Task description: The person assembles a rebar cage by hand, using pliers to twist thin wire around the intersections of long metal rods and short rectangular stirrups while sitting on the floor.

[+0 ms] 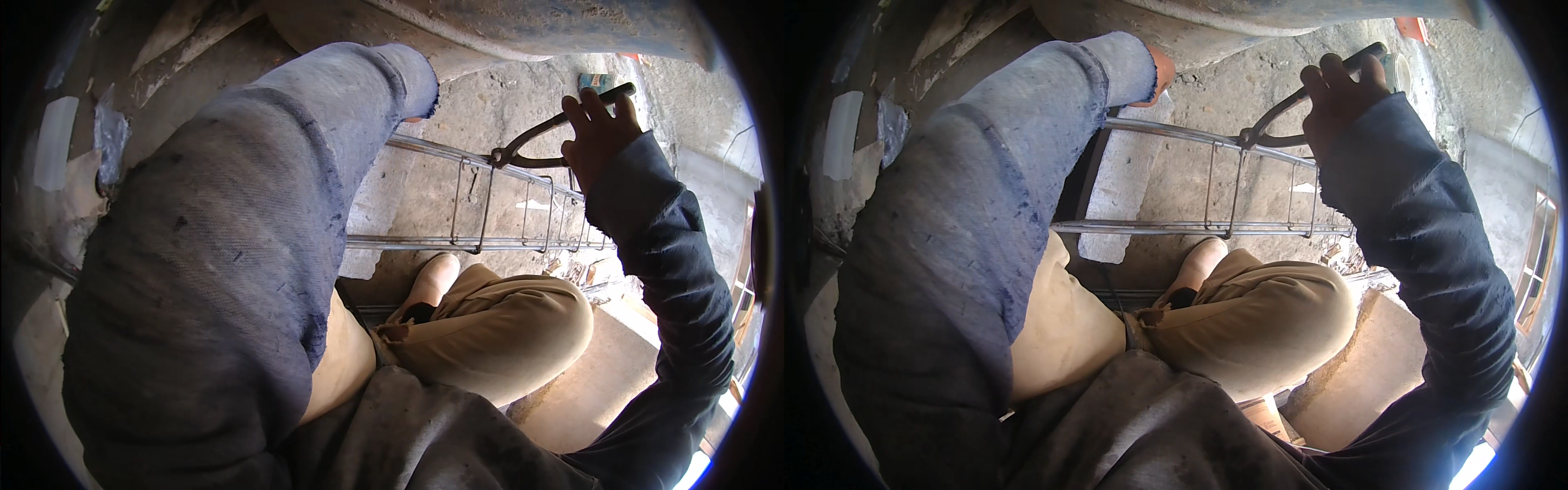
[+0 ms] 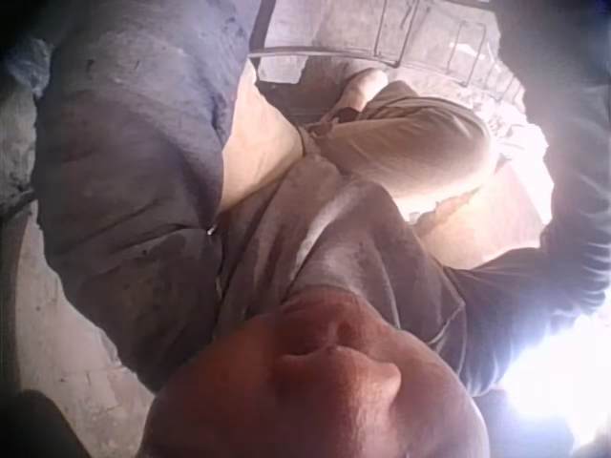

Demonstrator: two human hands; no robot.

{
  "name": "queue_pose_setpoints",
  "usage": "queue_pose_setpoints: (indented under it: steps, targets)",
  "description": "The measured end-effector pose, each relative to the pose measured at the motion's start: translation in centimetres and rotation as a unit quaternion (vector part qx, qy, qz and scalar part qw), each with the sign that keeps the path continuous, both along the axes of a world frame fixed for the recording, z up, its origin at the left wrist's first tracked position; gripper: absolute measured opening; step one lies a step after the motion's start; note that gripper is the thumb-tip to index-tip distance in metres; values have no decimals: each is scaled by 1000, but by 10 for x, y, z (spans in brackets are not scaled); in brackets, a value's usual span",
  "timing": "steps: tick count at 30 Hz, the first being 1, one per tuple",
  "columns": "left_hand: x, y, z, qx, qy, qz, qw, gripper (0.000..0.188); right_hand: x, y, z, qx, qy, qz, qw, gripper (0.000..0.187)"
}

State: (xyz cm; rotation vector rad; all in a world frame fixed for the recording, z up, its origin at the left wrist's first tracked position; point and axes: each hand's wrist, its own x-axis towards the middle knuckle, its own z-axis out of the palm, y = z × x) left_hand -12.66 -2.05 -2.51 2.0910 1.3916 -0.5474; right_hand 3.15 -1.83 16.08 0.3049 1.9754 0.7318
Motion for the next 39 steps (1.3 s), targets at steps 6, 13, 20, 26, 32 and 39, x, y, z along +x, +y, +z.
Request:
queue_pose_setpoints:
  steps: [6, 13, 20, 26, 32, 39]
  targets:
    - [-1, -5, 3, 43, -34, 10, 998, 25, 2, -7, -3, -11, 61, 104, 993, 22]
    - [1, -6, 17, 72, -57, -16, 996, 20, 3, -7, 11, -16, -50, 149, 987, 47]
    - [0, -3, 2, 101, -66, 12, 993, 24, 5, -2, 12, -51, -21, 104, 993, 28]
    - [10, 1, -2, 129, -97, 9, 987, 26, 29, -17, 12, -30, 17, 16, 999, 26]
    - [3, 7, -18, 121, -94, 18, 988, 24, -3, -8, 0, -57, -46, -231, 970, 39]
    - [18, 27, -31, 107, -94, -49, 989, 27, 30, 33, 1, -221, -29, -454, 863, 47]
